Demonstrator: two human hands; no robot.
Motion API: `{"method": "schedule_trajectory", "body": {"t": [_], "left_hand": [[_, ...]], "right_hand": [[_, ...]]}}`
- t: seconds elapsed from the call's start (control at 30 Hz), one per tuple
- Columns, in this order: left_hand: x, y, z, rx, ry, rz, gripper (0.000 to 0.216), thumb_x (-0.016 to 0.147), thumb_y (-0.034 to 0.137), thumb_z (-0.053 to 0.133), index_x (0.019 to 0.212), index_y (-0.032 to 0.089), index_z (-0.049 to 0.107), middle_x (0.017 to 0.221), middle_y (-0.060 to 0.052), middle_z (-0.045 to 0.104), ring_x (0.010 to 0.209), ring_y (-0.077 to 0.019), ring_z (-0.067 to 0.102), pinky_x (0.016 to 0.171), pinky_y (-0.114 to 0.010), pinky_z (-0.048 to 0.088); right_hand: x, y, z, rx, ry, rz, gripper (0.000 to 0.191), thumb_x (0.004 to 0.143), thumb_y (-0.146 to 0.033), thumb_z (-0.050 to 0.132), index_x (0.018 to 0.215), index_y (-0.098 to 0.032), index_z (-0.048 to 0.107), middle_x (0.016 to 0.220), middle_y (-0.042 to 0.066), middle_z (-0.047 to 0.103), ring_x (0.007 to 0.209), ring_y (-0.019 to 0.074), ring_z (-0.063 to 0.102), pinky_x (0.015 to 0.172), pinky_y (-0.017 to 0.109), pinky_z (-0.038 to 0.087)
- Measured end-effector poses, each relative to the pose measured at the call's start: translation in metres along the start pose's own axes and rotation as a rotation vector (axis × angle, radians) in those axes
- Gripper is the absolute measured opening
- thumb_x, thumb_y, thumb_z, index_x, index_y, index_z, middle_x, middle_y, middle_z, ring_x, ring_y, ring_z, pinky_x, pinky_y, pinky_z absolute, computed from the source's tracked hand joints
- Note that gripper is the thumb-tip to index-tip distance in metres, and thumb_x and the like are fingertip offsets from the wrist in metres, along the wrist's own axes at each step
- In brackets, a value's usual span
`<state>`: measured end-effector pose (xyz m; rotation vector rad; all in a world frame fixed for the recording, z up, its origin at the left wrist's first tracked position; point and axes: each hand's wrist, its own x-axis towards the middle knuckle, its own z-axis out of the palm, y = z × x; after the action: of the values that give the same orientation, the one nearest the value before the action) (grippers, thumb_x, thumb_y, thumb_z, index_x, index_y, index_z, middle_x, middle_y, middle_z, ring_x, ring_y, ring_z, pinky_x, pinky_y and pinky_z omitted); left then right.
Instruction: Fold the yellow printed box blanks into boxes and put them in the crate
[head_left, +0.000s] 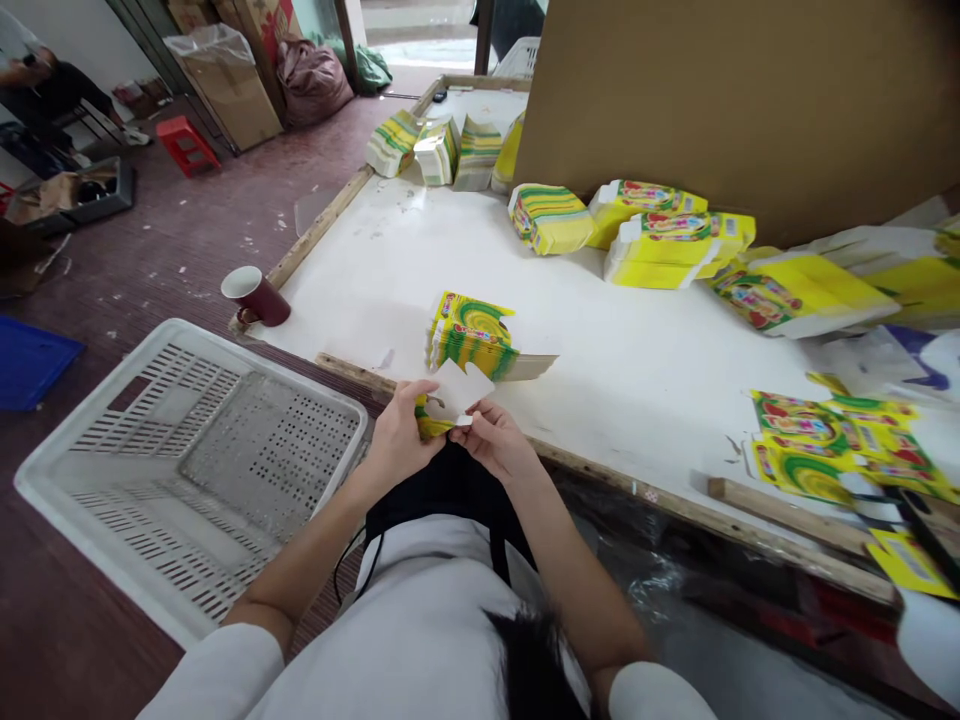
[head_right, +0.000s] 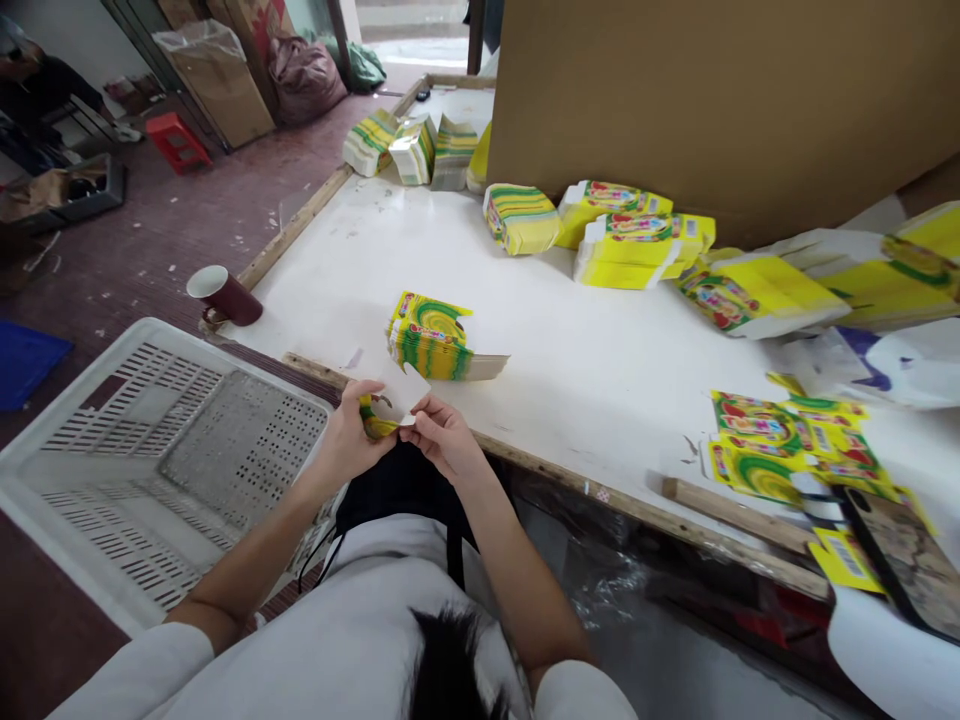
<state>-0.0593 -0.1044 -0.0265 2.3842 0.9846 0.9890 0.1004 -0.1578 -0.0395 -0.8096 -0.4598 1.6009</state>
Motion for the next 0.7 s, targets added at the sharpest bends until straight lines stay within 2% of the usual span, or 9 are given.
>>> {"method": "schedule_trajectory", "body": {"t": [0.1,0.2,0.33,0.43,0.5,0.57,0.63,0.7], "left_hand": [[-0.001,0.000,0.001,-0.003,-0.062,-0.016,0.061,0.070,0.015,0.064,0.125,0.023,0.039,0.107,-0.005,0.053,0.086,-0.0173,0.061,0.074,-0.030,0.050],[-0.001,0.000,0.001,0.055,-0.100,-0.026,0.058,0.068,0.014,0.061,0.121,0.023,0.039,0.104,-0.005,0.054,0.083,-0.0183,0.061,0.073,-0.031,0.051],[-0.002,0.001,0.000,0.070,-0.200,0.020,0.054,0.065,0.011,0.059,0.115,0.023,0.041,0.103,-0.006,0.058,0.092,-0.0235,0.064,0.078,-0.036,0.053],[-0.001,-0.003,0.002,-0.014,-0.295,0.008,0.068,0.064,0.011,0.060,0.127,0.022,0.037,0.115,-0.010,0.059,0.100,-0.0263,0.064,0.084,-0.040,0.054],[0.000,-0.007,0.005,-0.092,-0.346,0.026,0.075,0.065,0.014,0.061,0.134,0.021,0.033,0.119,-0.012,0.059,0.104,-0.0270,0.063,0.086,-0.041,0.055],[0.000,-0.010,0.009,-0.121,-0.369,0.081,0.067,0.070,0.016,0.061,0.132,0.021,0.040,0.119,-0.012,0.058,0.111,-0.0284,0.060,0.091,-0.043,0.054],[-0.001,-0.011,0.011,-0.108,-0.341,0.082,0.060,0.072,0.016,0.060,0.129,0.019,0.043,0.122,-0.015,0.054,0.115,-0.0287,0.058,0.093,-0.043,0.053],[-0.001,-0.008,0.009,-0.055,-0.284,-0.008,0.067,0.071,0.017,0.065,0.132,0.015,0.039,0.124,-0.017,0.052,0.112,-0.0291,0.059,0.091,-0.045,0.053]], "right_hand": [[0.004,-0.006,0.005,-0.178,0.054,-0.070,0.045,0.057,-0.051,0.090,0.081,-0.022,0.066,0.072,-0.002,0.069,0.061,0.0108,0.061,0.062,0.024,0.055],[0.009,-0.011,0.008,-0.340,0.088,-0.124,0.044,0.060,-0.045,0.089,0.093,-0.023,0.069,0.084,-0.001,0.073,0.080,0.0164,0.067,0.081,0.031,0.057],[0.010,-0.011,0.002,-0.427,-0.018,-0.106,0.044,0.072,-0.047,0.082,0.106,-0.022,0.070,0.110,0.005,0.073,0.107,0.0239,0.067,0.099,0.039,0.053],[0.003,-0.003,-0.003,-0.578,-0.074,-0.182,0.062,0.081,-0.055,0.071,0.132,-0.021,0.059,0.136,0.011,0.062,0.128,0.0276,0.057,0.110,0.044,0.045],[-0.004,0.004,-0.002,-0.779,-0.129,-0.313,0.077,0.084,-0.054,0.068,0.149,-0.022,0.042,0.155,0.013,0.043,0.145,0.0296,0.039,0.120,0.047,0.032],[-0.010,0.011,0.001,-0.969,-0.165,-0.425,0.079,0.089,-0.044,0.065,0.157,-0.022,0.030,0.164,0.011,0.025,0.153,0.0287,0.021,0.124,0.048,0.023],[-0.011,0.016,0.001,-1.054,-0.143,-0.489,0.067,0.095,-0.033,0.054,0.157,-0.022,0.029,0.165,0.010,0.024,0.153,0.0261,0.022,0.124,0.047,0.024],[-0.008,0.016,-0.003,-1.030,-0.055,-0.514,0.056,0.099,-0.026,0.044,0.154,-0.024,0.036,0.160,0.010,0.037,0.148,0.0237,0.035,0.122,0.044,0.030]]}}
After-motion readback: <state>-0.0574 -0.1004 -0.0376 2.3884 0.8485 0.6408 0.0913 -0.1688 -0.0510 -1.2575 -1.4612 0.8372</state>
